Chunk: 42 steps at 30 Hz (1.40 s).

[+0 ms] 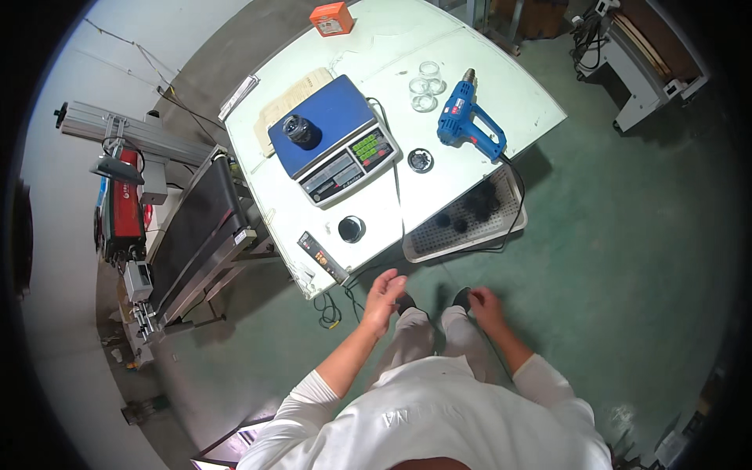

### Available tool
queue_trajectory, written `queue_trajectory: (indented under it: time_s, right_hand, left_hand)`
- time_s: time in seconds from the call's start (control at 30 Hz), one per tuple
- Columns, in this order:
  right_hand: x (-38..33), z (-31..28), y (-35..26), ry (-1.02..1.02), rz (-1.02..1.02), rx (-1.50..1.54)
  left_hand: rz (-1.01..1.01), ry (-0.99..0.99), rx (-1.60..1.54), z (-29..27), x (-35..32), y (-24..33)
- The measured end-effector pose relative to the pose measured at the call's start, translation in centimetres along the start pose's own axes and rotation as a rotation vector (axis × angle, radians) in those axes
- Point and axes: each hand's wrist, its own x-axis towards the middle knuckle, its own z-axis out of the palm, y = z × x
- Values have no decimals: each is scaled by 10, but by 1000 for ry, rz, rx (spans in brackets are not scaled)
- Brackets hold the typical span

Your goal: Measuring, mixing, and cleaning laboratory or industrial samples using a scale and cleaning cloth.

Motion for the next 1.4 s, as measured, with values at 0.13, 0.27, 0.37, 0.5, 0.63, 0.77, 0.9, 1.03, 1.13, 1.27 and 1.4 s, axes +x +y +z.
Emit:
queue_trajectory:
  time_s: [0.13,0.27,0.37,0.5,0.63,0.77,0.9,1.03,1.13,1.27,1.4]
  right_hand:
    - [-6,54,-64,-146,-58,41]
    - [-9,102,-117,-278,-129,16]
    - [-10,124,-130,-304,-265,-31]
    - [-10,139,-153,-344,-226,-101]
    - [-4,141,-153,-383,-173,-54]
    - [12,129,-152,-472,-209,-45]
    - [28,112,-172,-493,-286,-86]
    - [42,91,-173,-494,-308,-107]
    - [58,84,-151,-586,-244,-110]
    - [69,85,-136,-672,-109,-14]
    - [69,101,-145,-810,-150,-30]
  left_hand:
    - [26,-8,-303,-61,-27,12]
    - [137,10,-484,-119,-50,15]
    - [174,61,-589,-145,-64,16]
    - [245,83,-695,-169,-80,12]
    - [327,132,-743,-176,-82,25]
    - [427,167,-795,-159,-93,42]
    - [436,199,-814,-142,-98,45]
    - [455,238,-861,-127,-96,48]
    - [537,107,-965,-128,-101,44]
    - [771,-292,-1195,-119,-133,63]
    - [911,-368,-1211,-126,-155,57]
